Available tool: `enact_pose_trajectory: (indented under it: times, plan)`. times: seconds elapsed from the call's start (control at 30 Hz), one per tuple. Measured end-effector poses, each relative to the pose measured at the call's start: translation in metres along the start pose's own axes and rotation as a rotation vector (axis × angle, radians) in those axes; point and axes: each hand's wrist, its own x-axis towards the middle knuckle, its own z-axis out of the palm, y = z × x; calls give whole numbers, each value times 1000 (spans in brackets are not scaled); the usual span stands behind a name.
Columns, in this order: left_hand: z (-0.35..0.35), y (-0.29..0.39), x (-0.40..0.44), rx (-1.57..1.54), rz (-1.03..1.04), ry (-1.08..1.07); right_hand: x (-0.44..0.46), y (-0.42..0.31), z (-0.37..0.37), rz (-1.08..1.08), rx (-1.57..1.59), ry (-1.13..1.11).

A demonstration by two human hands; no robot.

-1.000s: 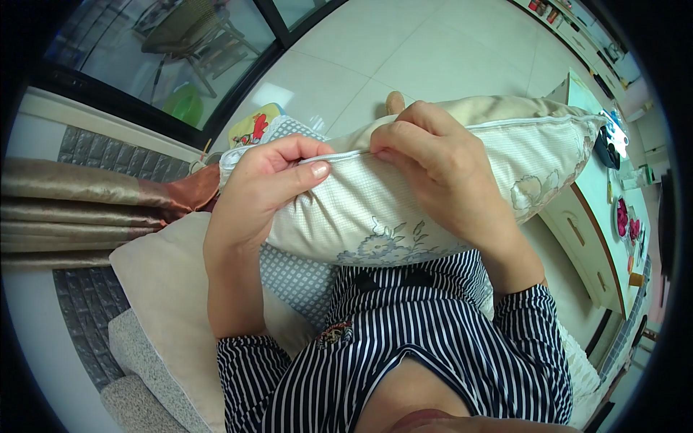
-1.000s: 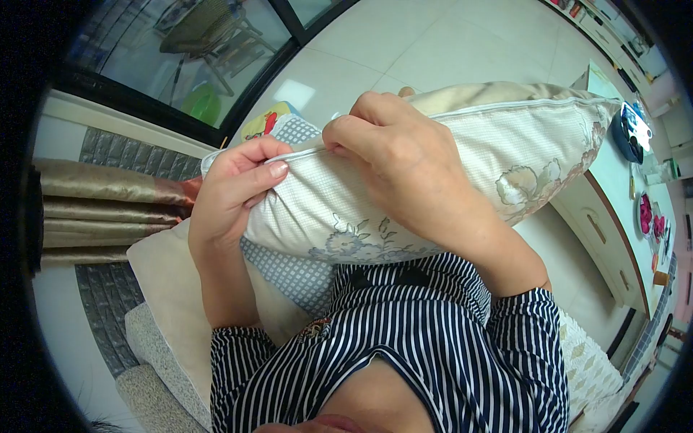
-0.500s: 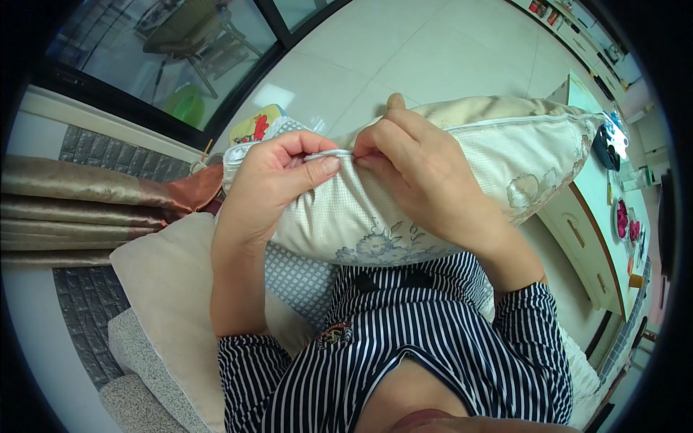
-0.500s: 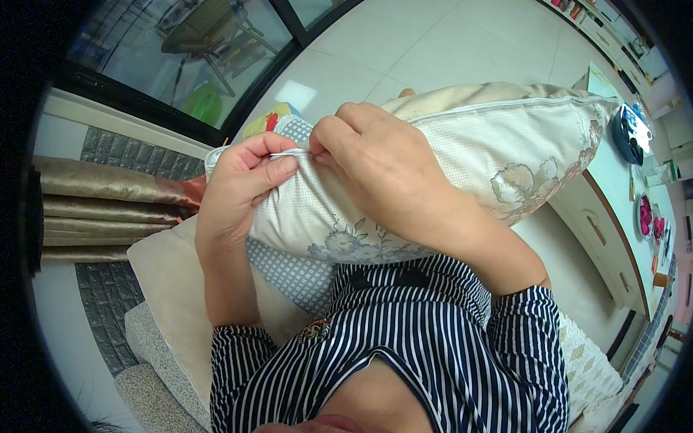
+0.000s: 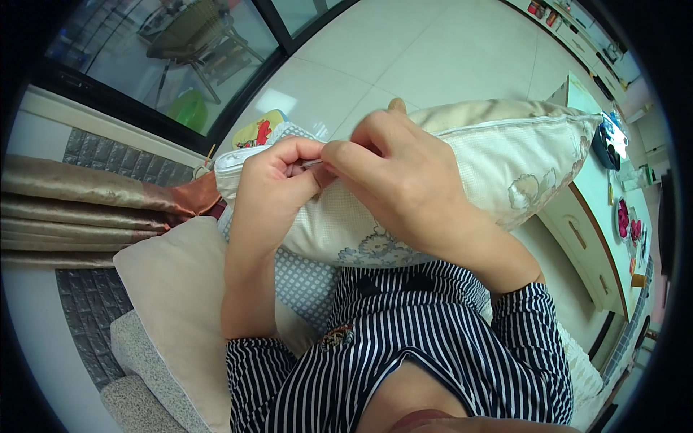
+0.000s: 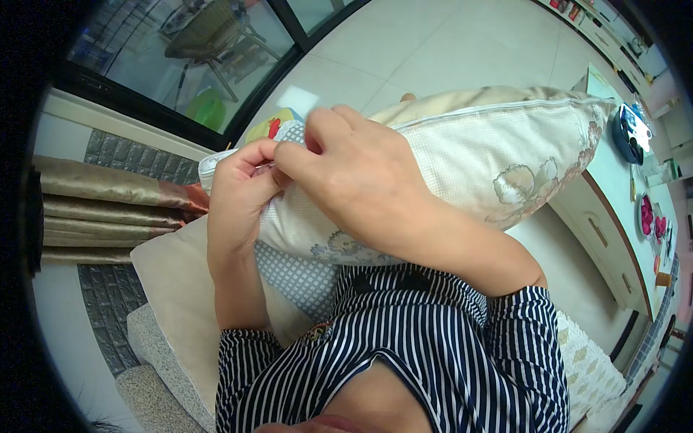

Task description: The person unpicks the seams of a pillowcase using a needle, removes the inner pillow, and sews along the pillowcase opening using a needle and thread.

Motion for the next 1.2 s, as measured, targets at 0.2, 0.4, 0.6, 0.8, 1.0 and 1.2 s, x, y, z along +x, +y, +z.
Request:
enact_pose_trajectory:
  times: [0.2, 0.4, 0.6, 0.8, 1.0, 1.2]
  plan:
    - [1, 2, -3, 165, 94, 72, 6, -7, -9, 50, 468, 80]
    - [5, 6, -7, 114, 74, 65, -6, 9, -24, 304, 1196, 179]
    - [5, 11, -9, 180, 76, 120, -17, 28, -29, 135, 924, 571]
    - [7, 23, -19, 792, 278, 259, -21, 16, -31, 176, 812, 623]
    - [-16, 28, -13, 1254, 727, 232, -27, 30, -42, 61, 781, 644]
    - [-16, 22, -13, 984, 556, 205, -22, 13, -39, 141, 421, 431]
